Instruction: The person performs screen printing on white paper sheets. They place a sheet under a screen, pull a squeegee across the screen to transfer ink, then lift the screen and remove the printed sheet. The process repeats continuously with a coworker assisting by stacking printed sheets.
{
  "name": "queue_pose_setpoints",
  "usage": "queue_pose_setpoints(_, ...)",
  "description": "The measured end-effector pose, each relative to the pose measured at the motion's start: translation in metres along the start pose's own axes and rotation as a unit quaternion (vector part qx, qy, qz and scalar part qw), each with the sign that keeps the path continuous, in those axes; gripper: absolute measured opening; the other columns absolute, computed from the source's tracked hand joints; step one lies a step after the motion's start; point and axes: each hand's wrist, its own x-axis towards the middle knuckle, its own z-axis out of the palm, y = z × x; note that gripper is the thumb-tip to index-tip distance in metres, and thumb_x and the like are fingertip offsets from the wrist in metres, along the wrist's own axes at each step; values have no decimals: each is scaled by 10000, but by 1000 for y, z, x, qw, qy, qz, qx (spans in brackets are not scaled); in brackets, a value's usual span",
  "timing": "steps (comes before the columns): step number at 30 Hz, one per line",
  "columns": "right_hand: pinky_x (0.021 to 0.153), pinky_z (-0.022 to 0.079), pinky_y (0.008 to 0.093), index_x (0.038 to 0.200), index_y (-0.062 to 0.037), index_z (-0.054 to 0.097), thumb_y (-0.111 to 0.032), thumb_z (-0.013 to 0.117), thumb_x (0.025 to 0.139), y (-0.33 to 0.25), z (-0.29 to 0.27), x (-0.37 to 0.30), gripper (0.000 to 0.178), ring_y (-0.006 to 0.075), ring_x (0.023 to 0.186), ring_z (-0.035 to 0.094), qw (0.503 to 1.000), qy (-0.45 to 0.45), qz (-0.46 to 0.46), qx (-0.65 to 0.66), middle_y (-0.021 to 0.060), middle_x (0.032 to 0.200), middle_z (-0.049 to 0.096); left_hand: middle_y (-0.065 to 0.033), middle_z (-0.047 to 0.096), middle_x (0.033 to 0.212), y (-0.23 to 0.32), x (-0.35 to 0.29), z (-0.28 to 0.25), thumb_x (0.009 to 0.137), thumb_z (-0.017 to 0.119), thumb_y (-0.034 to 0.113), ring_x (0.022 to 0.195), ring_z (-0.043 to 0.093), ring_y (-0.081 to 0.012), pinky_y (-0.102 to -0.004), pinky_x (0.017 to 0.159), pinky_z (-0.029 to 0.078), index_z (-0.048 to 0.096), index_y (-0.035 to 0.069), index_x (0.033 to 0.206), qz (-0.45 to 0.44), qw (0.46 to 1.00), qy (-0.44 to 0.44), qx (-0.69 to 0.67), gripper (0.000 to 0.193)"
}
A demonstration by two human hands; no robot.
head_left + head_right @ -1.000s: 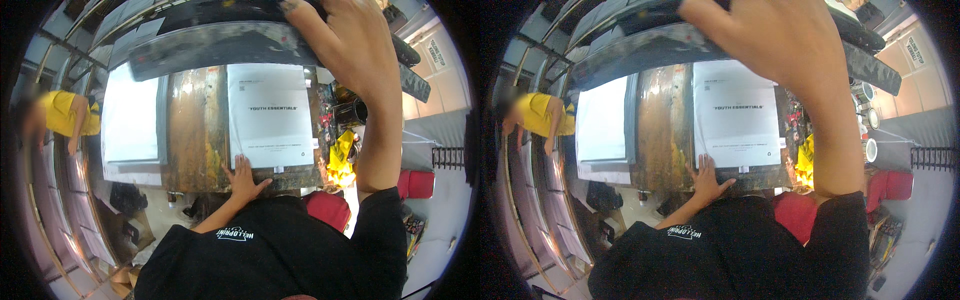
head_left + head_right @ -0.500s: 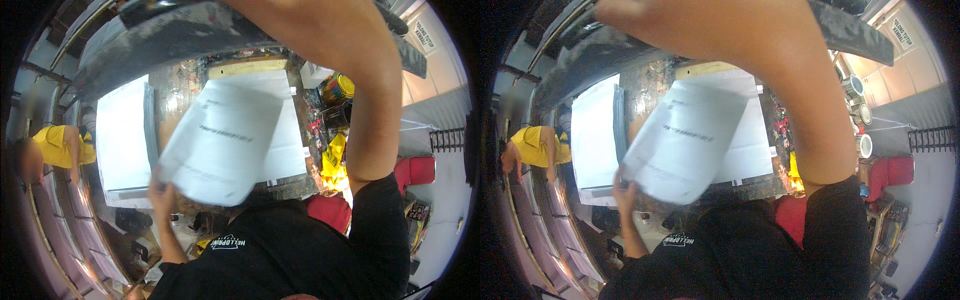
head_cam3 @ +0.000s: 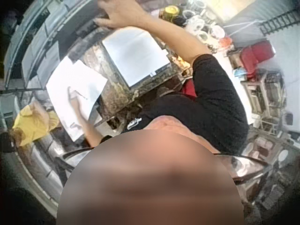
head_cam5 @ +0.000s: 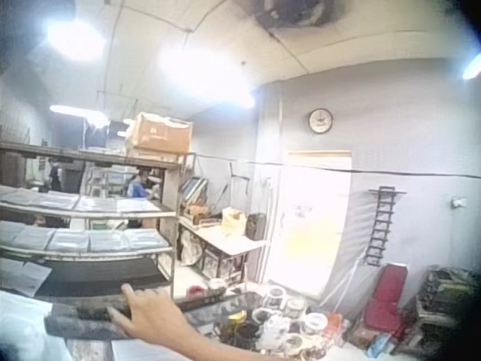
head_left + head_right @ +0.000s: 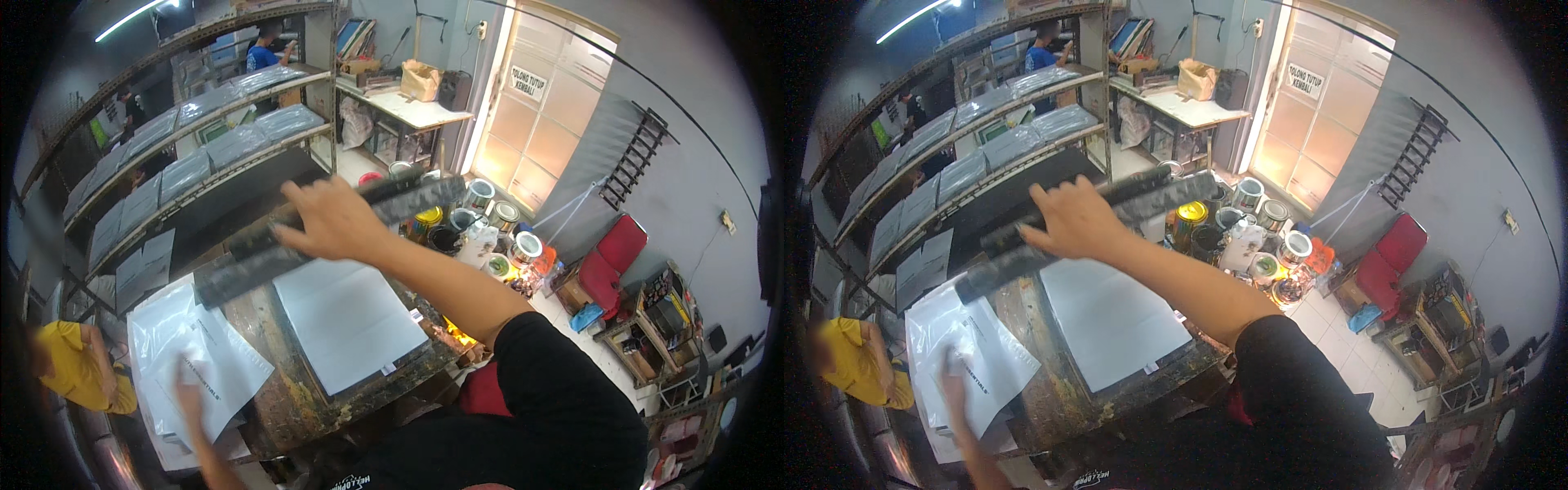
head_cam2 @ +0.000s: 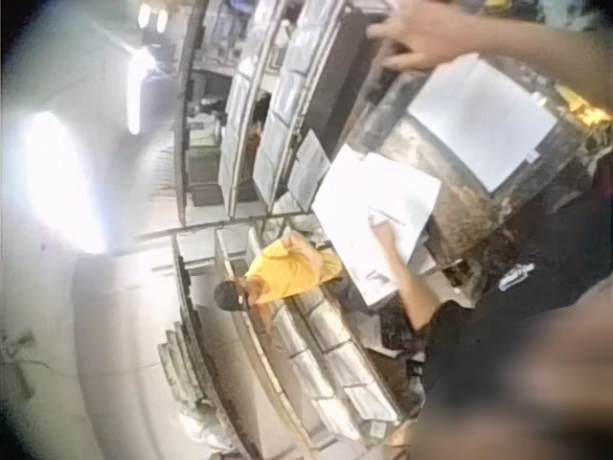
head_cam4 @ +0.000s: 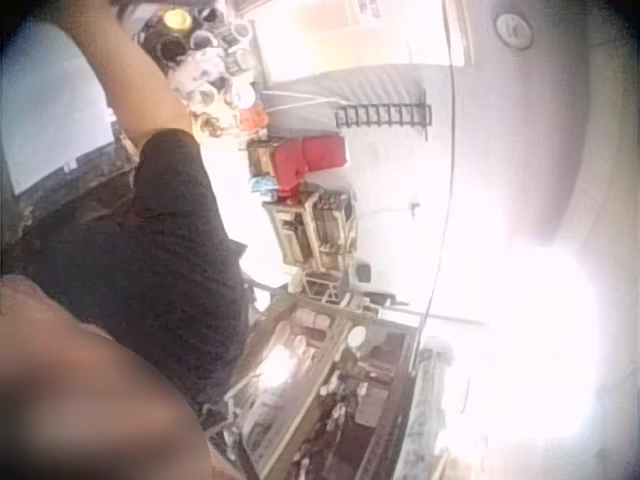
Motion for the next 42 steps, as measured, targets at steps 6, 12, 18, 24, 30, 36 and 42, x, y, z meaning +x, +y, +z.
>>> queue_pose_setpoints(6, 966, 422, 516, 1237, -84, 659, -490, 618, 937, -19, 78, -153, 507, 362, 1043, 616, 952, -283, -117, 15, 161, 1043, 657, -292, 157, 1635, 116, -176, 139, 788, 490, 904, 1528, 153, -468, -587, 1226, 249, 26, -56, 1584, -270, 633, -42, -724, 1331)
queue_pose_setpoints(12, 827, 525, 465, 1128, -150, 685, -472, 694, 888, -26, 198, -322, 402, 334, 977, 636, 931, -330, 10, 154, 103, 984, 662, -257, 51, 1679, -27, -211, 216, 797, 372, 950, 1528, 109, -495, -544, 1246, 199, 35, 39, 1628, -427, 673, -147, -585, 1278)
queue_pose_setpoints(18, 795, 526, 444, 1180, -101, 653, -257, 803, 729, -12, 262, -294, 501, 307, 986, 601, 974, -212, -43, 68, 89, 1060, 627, -329, 164, 1630, -32, -200, 229, 780, 290, 984, 1508, 187, -507, -559, 1196, 295, 55, -16, 1612, -540, 675, -72, -497, 1322)
queue_pose_setpoints(24, 785, 532, 461, 1112, -118, 650, -279, 782, 796, 86, 394, -99, 378, 320, 981, 617, 986, -142, -47, 70, 83, 1012, 622, -310, 141, 1641, -26, -200, 231, 792, 304, 973, 1496, 211, -518, -570, 1183, 308, -64, 6, 1607, -543, 682, -68, -486, 1317)
queue_pose_setpoints(30, 735, 542, 508, 1067, -135, 674, -552, 594, 945, 164, 441, 58, 442, 361, 930, 696, 955, -272, -46, 107, 144, 938, 727, -292, 220, 1626, -15, -214, 230, 820, 298, 950, 1476, 269, -509, -628, 1171, 287, -20, 12, 1607, -587, 658, 32, -471, 1265)
queue_pose_setpoints(36, 713, 569, 469, 1013, -138, 641, -500, 662, 902, 144, 440, 11, 379, 323, 911, 683, 986, -151, -56, 46, 104, 932, 680, -277, 258, 1615, 14, -208, 215, 881, 258, 900, 1460, 336, -464, -615, 1136, 360, 11, 25, 1611, -489, 746, -21, -451, 1166)
queue_pose_setpoints(42, 713, 568, 484, 1059, -90, 590, -406, 709, 894, 51, 289, -142, 375, 356, 894, 677, 970, -223, -45, 81, 131, 895, 659, -286, 450, 1486, 24, -214, 197, 915, 222, 864, 1375, 477, -402, -526, 1117, 429, 169, -25, 1578, -405, 768, -60, -493, 1110)
